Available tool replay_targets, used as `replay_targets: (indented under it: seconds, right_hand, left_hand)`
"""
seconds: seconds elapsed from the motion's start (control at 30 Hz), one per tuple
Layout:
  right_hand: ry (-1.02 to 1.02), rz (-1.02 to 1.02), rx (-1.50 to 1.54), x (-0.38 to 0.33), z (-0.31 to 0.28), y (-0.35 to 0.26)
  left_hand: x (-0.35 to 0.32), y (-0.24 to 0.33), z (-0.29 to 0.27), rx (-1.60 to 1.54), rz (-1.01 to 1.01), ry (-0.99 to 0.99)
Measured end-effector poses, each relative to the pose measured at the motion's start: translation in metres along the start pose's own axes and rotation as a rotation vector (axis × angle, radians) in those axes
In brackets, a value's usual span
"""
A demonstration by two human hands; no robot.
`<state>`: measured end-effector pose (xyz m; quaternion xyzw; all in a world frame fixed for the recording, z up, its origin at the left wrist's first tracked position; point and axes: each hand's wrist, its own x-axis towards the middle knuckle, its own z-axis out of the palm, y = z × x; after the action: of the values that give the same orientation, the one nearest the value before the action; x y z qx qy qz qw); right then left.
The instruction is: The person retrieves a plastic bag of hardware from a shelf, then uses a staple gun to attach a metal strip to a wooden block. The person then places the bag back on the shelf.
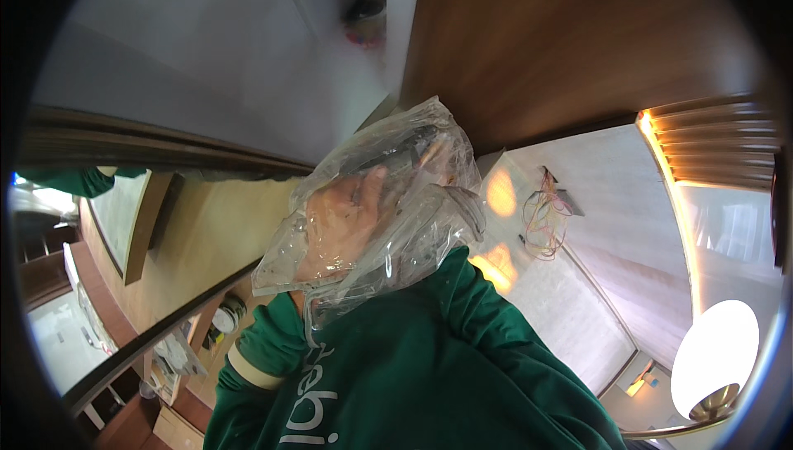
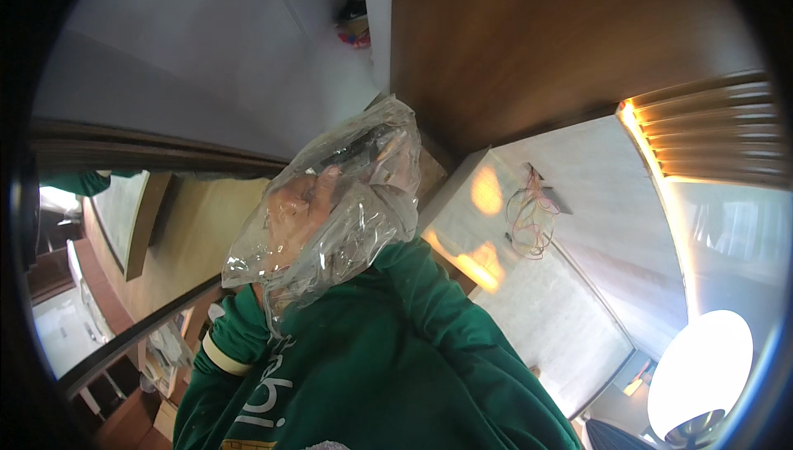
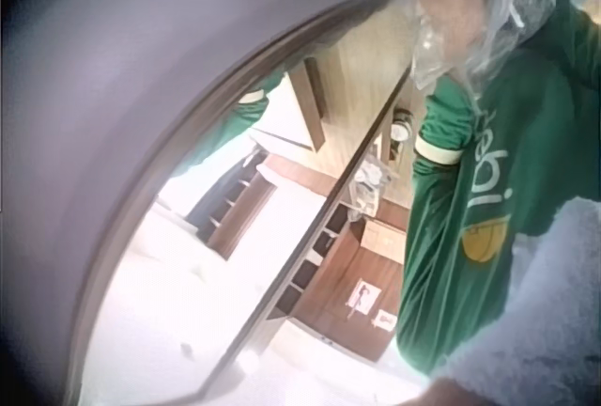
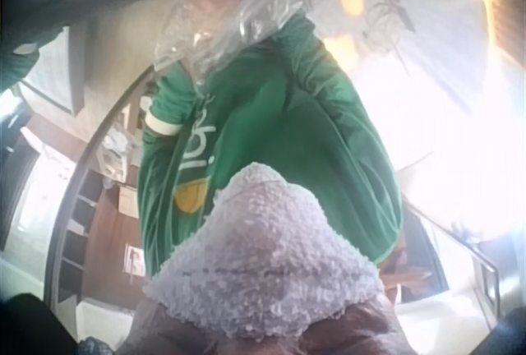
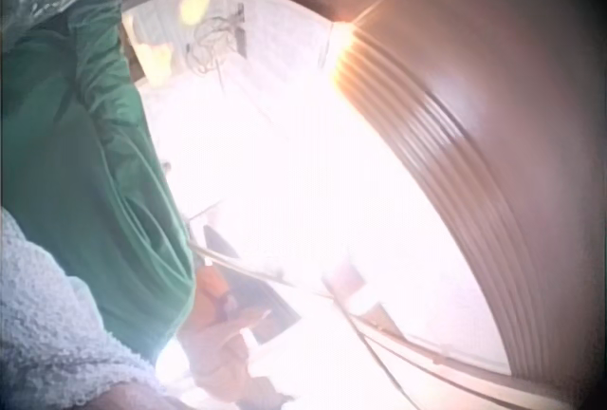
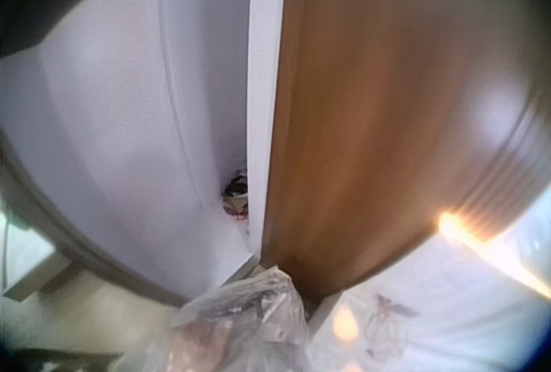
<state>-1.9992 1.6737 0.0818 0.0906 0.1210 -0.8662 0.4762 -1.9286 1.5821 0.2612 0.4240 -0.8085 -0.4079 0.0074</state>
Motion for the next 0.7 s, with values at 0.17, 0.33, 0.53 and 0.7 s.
replay_targets:
  seconds: [0.17, 0.33, 0.53, 0.7]
  right_hand:
    - [0.136, 0.109, 0.005, -0.021, -0.032, 0.024]
    - [0.236, 0.189, 0.05, -0.041, -0.058, 0.059]
    - [0.336, 0.261, 0.083, -0.071, -0.087, 0.112]
    - [0.477, 0.388, 0.102, -0.104, -0.138, 0.172]
  left_hand:
    - [-0.015, -0.063, 0.041, 0.105, 0.408, 0.058]
    - [-0.059, -0.159, 0.06, -0.155, 0.112, -0.288]
    - [-0.164, -0.26, 0.069, -0.286, -0.161, -0.281]
    - [-0.217, -0.341, 0.074, -0.343, -0.314, -0.245]
